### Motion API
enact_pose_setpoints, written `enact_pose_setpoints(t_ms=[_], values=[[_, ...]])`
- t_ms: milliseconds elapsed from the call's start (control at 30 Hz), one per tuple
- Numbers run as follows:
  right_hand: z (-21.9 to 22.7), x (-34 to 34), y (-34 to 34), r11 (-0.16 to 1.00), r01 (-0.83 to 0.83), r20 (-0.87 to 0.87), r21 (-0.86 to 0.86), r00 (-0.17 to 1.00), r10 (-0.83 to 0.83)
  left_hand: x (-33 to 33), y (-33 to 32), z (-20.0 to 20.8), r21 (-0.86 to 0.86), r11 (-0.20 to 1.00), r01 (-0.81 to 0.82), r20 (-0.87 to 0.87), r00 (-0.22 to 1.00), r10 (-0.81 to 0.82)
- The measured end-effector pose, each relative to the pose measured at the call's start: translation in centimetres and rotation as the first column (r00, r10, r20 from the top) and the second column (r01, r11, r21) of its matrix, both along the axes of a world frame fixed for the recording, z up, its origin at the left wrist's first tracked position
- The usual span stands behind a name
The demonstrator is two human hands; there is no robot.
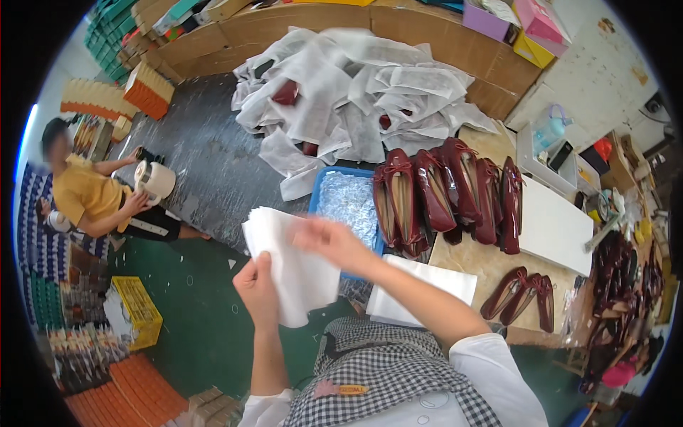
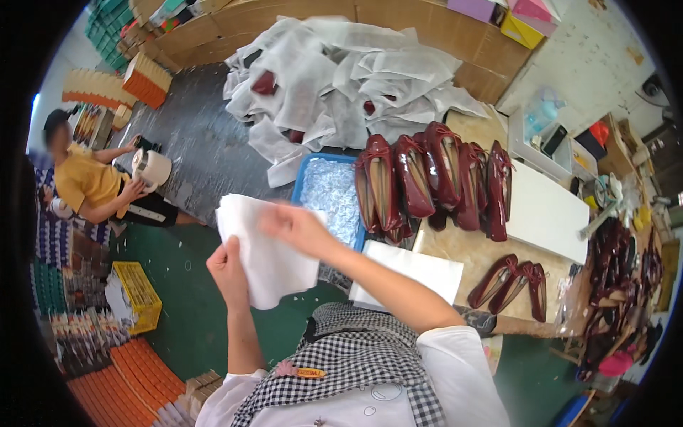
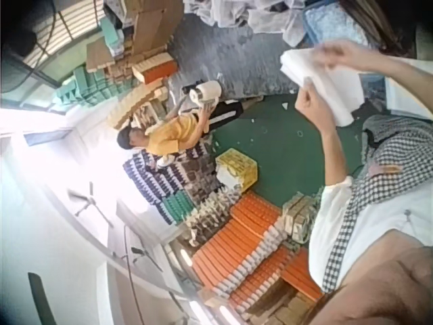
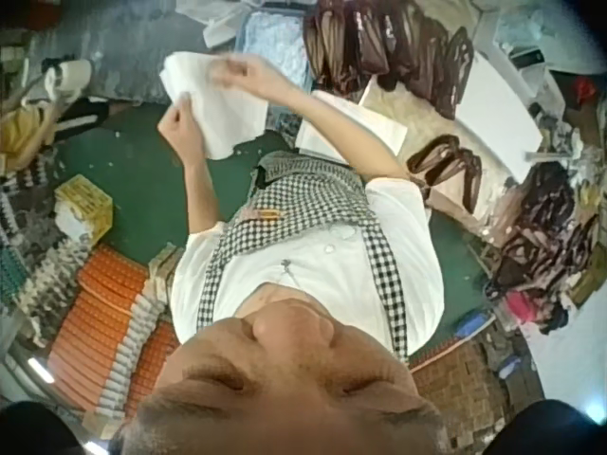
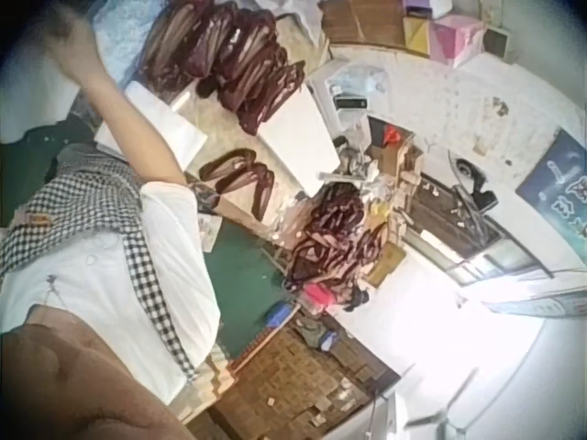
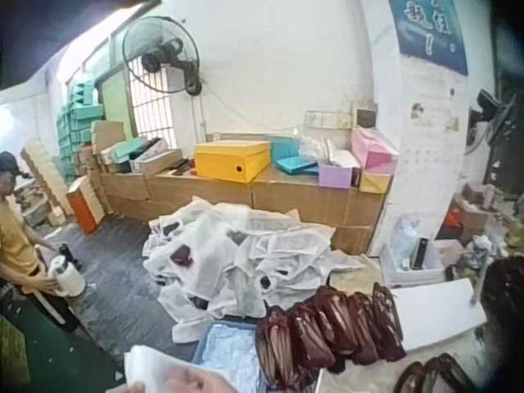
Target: The person cleans maroon patent leather flats with a cloth, then inserts a shoe tree into each shoe. They wrap each shoe in white tissue paper and place it on a pile. The person repeats this process for multiple pairs of shoes on a cluttered workbench.
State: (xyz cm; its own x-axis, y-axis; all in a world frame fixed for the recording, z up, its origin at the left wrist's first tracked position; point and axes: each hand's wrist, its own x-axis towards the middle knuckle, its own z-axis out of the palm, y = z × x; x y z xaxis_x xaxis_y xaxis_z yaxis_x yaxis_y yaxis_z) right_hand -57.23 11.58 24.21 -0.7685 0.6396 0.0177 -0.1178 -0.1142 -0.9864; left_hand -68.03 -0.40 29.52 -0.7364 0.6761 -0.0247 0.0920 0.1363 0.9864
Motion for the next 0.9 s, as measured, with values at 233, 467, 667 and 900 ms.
enact_pose_setpoints(t_ms=[233, 467, 667, 900], values=[[-3.1, 15.1, 3.7, 0.618, 0.301, 0.214, 0.727, 0.755, -0.620, -0.2, 1.1, -4.1, 0.016, 0.990, 0.139, 0.231, 0.963, -0.139], [-2.8, 25.7, 8.5, 0.692, 0.510, 0.359, 0.510, 0.605, -0.710, 2.9, 6.2, -5.8, -0.285, 0.833, 0.474, -0.477, 0.684, -0.552], [6.3, 22.5, -4.0, 0.936, -0.099, 0.639, 0.338, 0.755, -0.150, 4.6, 8.0, -7.2, -0.274, 0.795, 0.541, -0.568, 0.576, -0.588], [-2.2, 11.6, 0.3, 0.671, 0.553, -0.017, -0.494, 0.765, -0.644, 6.1, 5.1, -1.4, -0.171, 0.859, 0.482, -0.407, 0.760, -0.507]])
